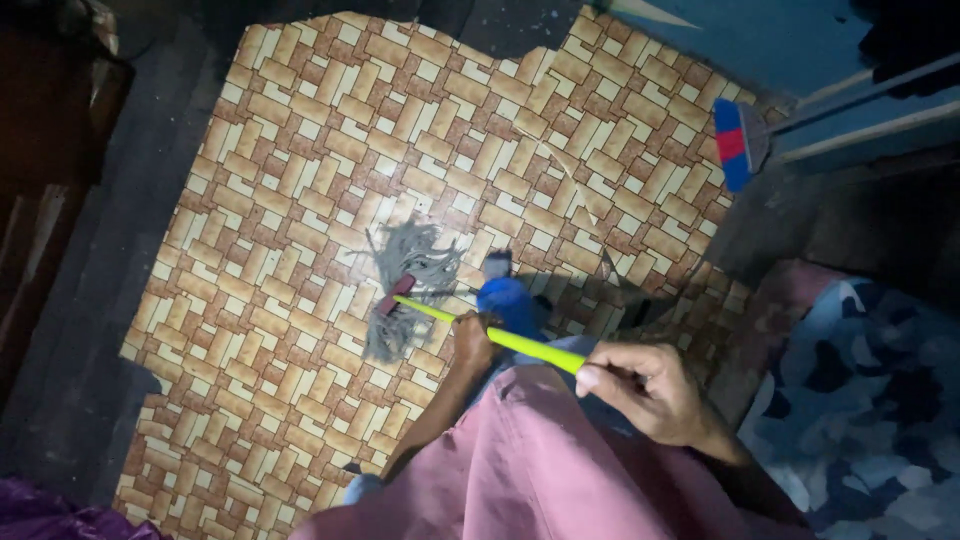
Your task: The person mops a tiled floor using a string mop with a yellow handle. They move the mop back and forth across the floor, covering different areas of the room while stepping around furniture and a doorway.
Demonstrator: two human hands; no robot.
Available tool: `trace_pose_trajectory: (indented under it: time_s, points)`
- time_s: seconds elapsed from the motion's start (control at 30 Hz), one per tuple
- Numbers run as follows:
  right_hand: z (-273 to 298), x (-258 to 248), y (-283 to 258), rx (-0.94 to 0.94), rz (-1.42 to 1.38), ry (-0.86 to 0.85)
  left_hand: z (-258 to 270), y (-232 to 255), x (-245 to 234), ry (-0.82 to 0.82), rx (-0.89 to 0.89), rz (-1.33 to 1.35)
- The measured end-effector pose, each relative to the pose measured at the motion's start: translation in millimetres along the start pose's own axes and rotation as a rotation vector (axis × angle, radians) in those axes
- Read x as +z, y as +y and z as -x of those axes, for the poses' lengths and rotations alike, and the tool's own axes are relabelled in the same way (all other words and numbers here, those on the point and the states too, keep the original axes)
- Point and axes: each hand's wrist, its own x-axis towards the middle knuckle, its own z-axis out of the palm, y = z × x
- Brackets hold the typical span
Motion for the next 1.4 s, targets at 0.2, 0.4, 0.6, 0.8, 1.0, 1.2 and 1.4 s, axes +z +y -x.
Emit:
trace_pose_trajectory:
  time_s: [0.2,0.4,0.6,0.8,1.0,1.2,1.4]
  points:
    - [20.9,-47.0,-20.3,0.118,0.336,0.201,-78.2,46.0,55.8,-0.141,-0.092,-0.088]
    - [1.4,-53.5,-10.6,0.022,0.676,0.351,-227.2,151.3,43.5,-0.031,0.139,0.217]
    - [-65.3,-87.1,-10.1,-0.075,0.498,0.444,-304.5,157.6,15.1,-0.221,-0.139,0.364]
    - [-101.2,-134.0,-50.2,0.121,0.206,0.325,-228.8,110.4,-7.1,-0.088,0.124,0.115]
    - [-141.3,-140.9,29.2,0.179,0.14,0.023,-176.5,23.6,9.8,-0.032,-0.062,-0.079]
    - [-125.7,-186.0,-3.9,0.283,0.27,0.344,-267.3,54.3,67.7,0.088,0.116,-0.078]
    - [-90.1,-183.6,-19.3,0.182,0.634,0.379,-366.6,148.8,116.0,-0.038,0.211,0.261]
